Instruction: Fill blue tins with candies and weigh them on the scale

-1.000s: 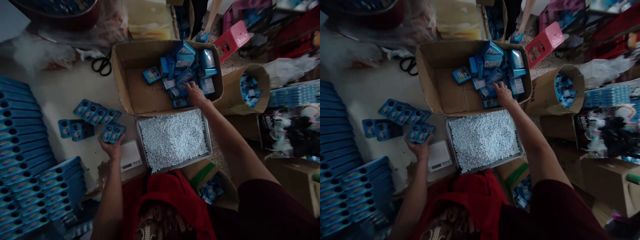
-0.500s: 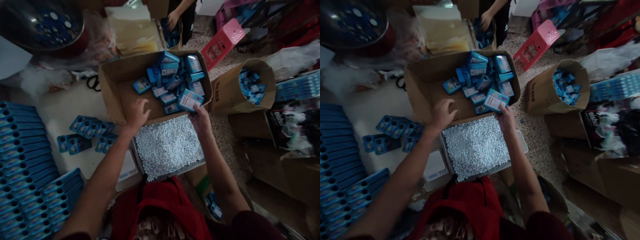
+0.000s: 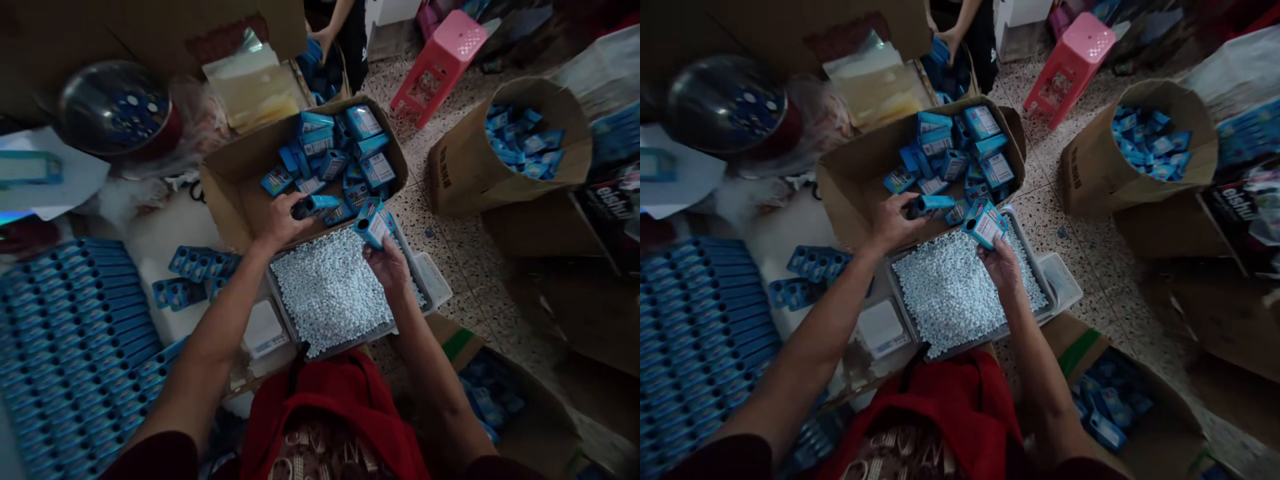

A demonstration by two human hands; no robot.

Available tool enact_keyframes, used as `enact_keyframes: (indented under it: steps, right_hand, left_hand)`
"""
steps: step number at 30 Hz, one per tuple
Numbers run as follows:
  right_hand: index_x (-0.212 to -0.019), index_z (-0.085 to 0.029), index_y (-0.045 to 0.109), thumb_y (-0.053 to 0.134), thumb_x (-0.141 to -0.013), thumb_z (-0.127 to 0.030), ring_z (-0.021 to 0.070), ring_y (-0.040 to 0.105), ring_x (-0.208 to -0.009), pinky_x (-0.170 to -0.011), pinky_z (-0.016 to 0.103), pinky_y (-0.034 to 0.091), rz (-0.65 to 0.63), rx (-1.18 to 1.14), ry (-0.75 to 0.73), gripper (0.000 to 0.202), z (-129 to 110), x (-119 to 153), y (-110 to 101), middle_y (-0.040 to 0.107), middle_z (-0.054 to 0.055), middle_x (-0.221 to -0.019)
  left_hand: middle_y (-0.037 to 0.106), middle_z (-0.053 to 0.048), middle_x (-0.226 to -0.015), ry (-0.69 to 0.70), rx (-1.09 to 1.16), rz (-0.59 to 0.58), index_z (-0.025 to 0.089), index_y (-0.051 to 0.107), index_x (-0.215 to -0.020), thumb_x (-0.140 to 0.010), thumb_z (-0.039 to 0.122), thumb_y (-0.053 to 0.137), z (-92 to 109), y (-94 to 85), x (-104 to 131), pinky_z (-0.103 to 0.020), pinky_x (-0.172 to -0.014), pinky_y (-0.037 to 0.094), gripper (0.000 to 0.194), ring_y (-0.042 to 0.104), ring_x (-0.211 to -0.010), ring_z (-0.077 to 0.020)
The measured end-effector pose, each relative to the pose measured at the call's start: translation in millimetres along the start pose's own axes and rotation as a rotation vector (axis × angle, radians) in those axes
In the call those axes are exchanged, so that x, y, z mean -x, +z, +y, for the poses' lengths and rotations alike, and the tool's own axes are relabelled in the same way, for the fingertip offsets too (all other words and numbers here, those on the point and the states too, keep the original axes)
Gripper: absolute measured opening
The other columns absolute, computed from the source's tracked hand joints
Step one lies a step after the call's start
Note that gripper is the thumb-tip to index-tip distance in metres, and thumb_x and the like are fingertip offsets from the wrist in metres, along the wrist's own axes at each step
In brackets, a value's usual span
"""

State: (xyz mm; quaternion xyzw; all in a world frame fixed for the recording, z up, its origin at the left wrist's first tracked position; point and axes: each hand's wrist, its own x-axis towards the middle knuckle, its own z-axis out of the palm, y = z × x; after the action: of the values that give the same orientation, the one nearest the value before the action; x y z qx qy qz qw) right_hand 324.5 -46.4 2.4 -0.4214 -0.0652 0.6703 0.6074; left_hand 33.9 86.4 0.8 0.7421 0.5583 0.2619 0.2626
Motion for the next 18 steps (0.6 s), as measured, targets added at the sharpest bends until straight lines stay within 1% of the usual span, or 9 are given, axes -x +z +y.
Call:
enact_keyframes:
  steps: [2,5,7,9,11,12,13,15,18]
  right_hand:
    - [-0.119,-0.029,0.077,0.102,-0.083,-0.037,0.0157,0.081,-0.093,-0.075,0.024,0.07,-0.069,0.056,-0.03,0.045,3,9,8,0.088,0.002,-0.118]
    - [-0.127,-0.03,0.076,0.106,-0.073,-0.044,0.0245,0.084,-0.108,-0.089,0.036,0.074,-0.168,0.154,-0.023,0.063,20,27,29,0.088,0.006,-0.121]
    - [-0.134,-0.034,0.074,0.101,-0.076,-0.047,0.0291,0.083,-0.121,-0.102,0.047,0.073,-0.157,0.219,-0.091,0.066,35,40,42,0.086,0.007,-0.127]
    - [-0.139,-0.04,0.071,0.094,-0.084,-0.048,0.0296,0.078,-0.134,-0.117,0.055,0.067,-0.053,0.331,-0.288,0.06,44,50,51,0.083,0.004,-0.134]
    - [-0.138,-0.045,0.071,0.091,-0.09,-0.046,0.0304,0.073,-0.144,-0.131,0.061,0.057,0.043,0.52,-0.539,0.052,45,54,55,0.079,0.002,-0.139]
    - [-0.136,-0.045,0.073,0.089,-0.092,-0.046,0.032,0.07,-0.148,-0.135,0.064,0.051,0.05,0.633,-0.646,0.047,42,54,55,0.077,0.003,-0.142]
    - [-0.133,-0.045,0.076,0.087,-0.094,-0.047,0.0344,0.068,-0.151,-0.139,0.068,0.047,0.017,0.752,-0.721,0.04,38,52,54,0.076,0.004,-0.144]
    - [-0.126,-0.044,0.083,0.08,-0.1,-0.049,0.0392,0.067,-0.152,-0.14,0.073,0.042,-0.13,0.959,-0.784,0.026,32,45,50,0.076,0.008,-0.147]
    - [-0.117,-0.045,0.091,0.072,-0.106,-0.046,0.0428,0.071,-0.144,-0.134,0.077,0.046,-0.33,1.114,-0.823,0.022,34,37,40,0.08,0.011,-0.143]
  left_hand:
    - [0.085,-0.007,-0.119,-0.076,0.079,0.09,0.022,0.079,-0.121,-0.081,0.032,0.093,20,-12.0,26,-0.04,-0.103,0.062,0.044,0.078,-0.111,-0.0289]
    - [0.083,-0.006,-0.114,-0.262,0.298,0.186,0.022,0.076,-0.118,-0.087,0.041,0.088,48,-13.5,56,-0.036,-0.096,0.062,0.038,0.077,-0.104,-0.0253]
    - [0.081,-0.006,-0.108,-0.366,0.454,0.23,0.022,0.074,-0.115,-0.09,0.051,0.084,61,-10.7,69,-0.035,-0.091,0.062,0.04,0.076,-0.099,-0.0245]
    - [0.08,-0.007,-0.11,-0.441,0.559,0.267,0.022,0.074,-0.115,-0.086,0.058,0.084,67,-10.4,76,-0.035,-0.09,0.062,0.047,0.076,-0.101,-0.0255]
    - [0.08,-0.008,-0.114,-0.525,0.638,0.216,0.022,0.076,-0.115,-0.078,0.061,0.089,66,-14.3,79,-0.034,-0.084,0.061,0.056,0.076,-0.104,-0.0268]
    - [0.08,-0.008,-0.112,-0.572,0.674,0.156,0.022,0.077,-0.113,-0.073,0.064,0.091,64,-17.5,79,-0.033,-0.079,0.06,0.06,0.076,-0.101,-0.0272]
    - [0.08,-0.008,-0.106,-0.618,0.708,0.087,0.021,0.078,-0.107,-0.07,0.07,0.092,61,-20.9,79,-0.032,-0.073,0.058,0.063,0.076,-0.096,-0.0274]
    - [0.077,-0.008,-0.089,-0.684,0.763,-0.036,0.02,0.075,-0.092,-0.067,0.086,0.089,55,-27.5,81,-0.031,-0.065,0.055,0.072,0.075,-0.087,-0.0277]
    - [0.078,-0.009,-0.085,-0.769,0.872,-0.141,0.022,0.069,-0.086,-0.066,0.11,0.075,53,-32.6,89,-0.035,-0.073,0.06,0.09,0.08,-0.095,-0.0317]
